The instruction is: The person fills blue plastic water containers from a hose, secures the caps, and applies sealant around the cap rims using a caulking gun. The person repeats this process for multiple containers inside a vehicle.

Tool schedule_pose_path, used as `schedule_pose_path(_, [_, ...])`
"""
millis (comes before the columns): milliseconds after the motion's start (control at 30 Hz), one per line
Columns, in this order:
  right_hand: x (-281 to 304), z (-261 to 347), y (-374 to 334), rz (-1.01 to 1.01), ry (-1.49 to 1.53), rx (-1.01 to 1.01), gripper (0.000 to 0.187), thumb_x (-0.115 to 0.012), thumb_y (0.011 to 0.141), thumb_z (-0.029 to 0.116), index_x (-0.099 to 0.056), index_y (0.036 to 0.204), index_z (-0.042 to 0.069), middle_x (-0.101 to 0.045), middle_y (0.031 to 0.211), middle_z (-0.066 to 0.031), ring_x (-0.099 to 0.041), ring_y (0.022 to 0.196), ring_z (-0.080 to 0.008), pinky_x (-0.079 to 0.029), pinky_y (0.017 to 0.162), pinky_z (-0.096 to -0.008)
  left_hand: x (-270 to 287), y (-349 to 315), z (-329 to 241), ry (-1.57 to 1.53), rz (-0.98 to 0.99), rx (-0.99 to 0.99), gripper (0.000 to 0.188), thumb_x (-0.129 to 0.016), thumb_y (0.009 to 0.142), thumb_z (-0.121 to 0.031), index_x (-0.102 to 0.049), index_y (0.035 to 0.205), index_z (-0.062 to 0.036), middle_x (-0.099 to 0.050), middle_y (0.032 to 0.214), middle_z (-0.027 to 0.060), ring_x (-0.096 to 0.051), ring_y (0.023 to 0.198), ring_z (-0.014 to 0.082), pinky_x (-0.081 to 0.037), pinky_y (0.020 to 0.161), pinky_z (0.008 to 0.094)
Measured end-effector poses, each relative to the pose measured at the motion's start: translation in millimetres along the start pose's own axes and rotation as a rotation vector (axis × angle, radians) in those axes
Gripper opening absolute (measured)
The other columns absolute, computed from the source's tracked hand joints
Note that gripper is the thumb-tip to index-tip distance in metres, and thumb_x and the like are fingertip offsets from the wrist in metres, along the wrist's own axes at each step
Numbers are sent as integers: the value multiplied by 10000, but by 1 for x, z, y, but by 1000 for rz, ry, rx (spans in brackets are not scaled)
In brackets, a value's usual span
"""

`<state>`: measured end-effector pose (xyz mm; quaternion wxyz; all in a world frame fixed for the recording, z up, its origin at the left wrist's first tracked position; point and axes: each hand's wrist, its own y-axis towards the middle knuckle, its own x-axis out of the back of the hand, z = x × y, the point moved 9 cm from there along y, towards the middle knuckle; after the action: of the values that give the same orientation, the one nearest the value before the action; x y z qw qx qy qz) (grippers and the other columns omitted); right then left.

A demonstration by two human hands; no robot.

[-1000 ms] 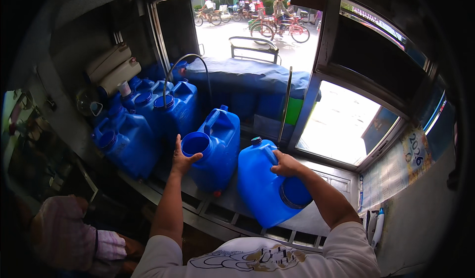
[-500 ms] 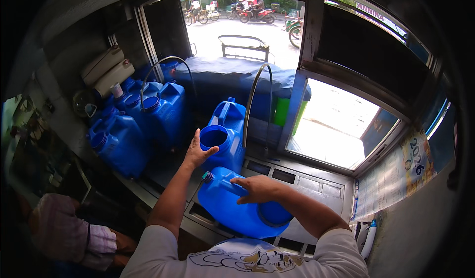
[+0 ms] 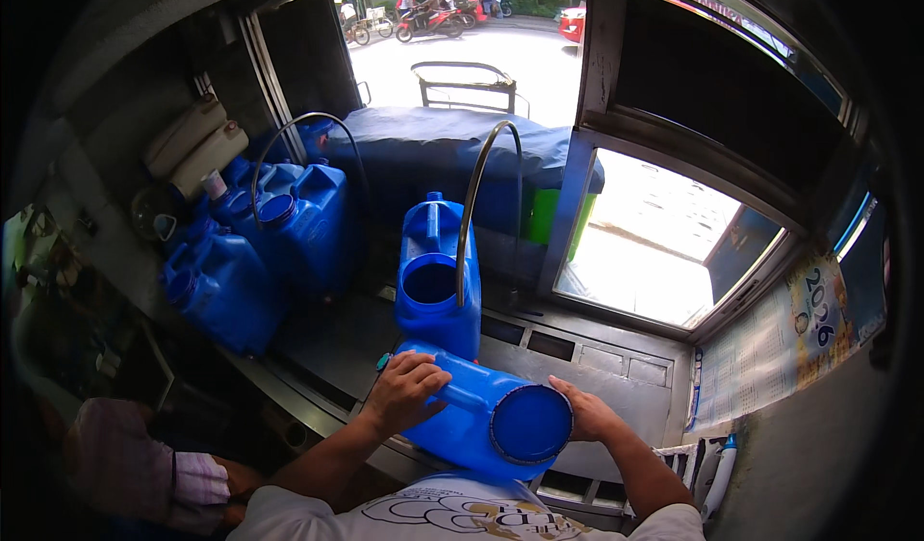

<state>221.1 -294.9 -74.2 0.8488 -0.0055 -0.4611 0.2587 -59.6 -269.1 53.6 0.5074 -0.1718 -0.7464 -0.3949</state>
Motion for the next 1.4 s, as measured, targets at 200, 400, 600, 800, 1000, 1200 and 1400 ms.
schedule_pose_path(200, [-11,-12,10,70,1,-54,1189,-904,650,327,-182,1578,145,-392,1537,-186,-460,1359,-365,-388,1136,-419,-1,-2,6,-17,-9,-28,412,-823,693,-191,-644,1064,-191,-693,1041,7,-614,1148,251,-427,1045,468])
schedule_pose_path(400, [-29,13,32,63,54,-83,1212,-905,649,329,-151,1581,149,-436,1506,-191,-476,1341,-381,-401,1122,-426,14,-12,45,-48,-54,-52,407,-824,693,-205,-649,1061,-202,-697,1023,-6,-622,1139,249,-438,1031,472])
schedule_pose_path(600, [-50,74,89,51,92,14,1329,-949,593,349,-73,1577,178,-414,1513,-200,-438,1374,-392,-378,1149,-451,40,-36,114,51,-76,-76,384,-808,712,-216,-638,1056,-215,-686,1034,-22,-621,1145,248,-460,1002,465])
schedule_pose_path(800, [-98,139,165,-13,284,103,1382,-967,552,363,-55,1576,186,-298,1570,-229,-371,1421,-391,-362,1157,-470,72,-59,210,128,22,7,455,-825,693,-146,-660,1111,-216,-644,1244,18,-540,1285,299,-419,1086,491])
schedule_pose_path(1000, [-147,241,248,-291,453,311,1365,-958,569,397,-43,1559,182,-281,1542,-267,-362,1398,-464,-365,1134,-505,151,-141,332,-173,-315,942,621,-754,837,-333,-559,1357,-54,-498,1444,217,-510,1314,385,-458,1063,459])
schedule_pose_path(1200, [-185,347,330,-280,378,320,1131,-840,763,379,-92,1579,148,-286,1535,-278,-381,1381,-453,-379,1119,-491,132,-169,405,-6,118,1272,984,-696,795,-605,-354,1515,-29,-465,1470,268,-494,1335,415,-403,1107,479])
schedule_pose_path(1400, [-250,339,433,251,1103,-191,1113,-683,859,604,32,1596,175,-193,1593,-274,-307,1424,-451,-455,993,-576,156,-194,483,-193,68,1050,780,-729,825,-298,-416,1496,-54,-484,1479,216,-505,1334,383,-397,1117,438])
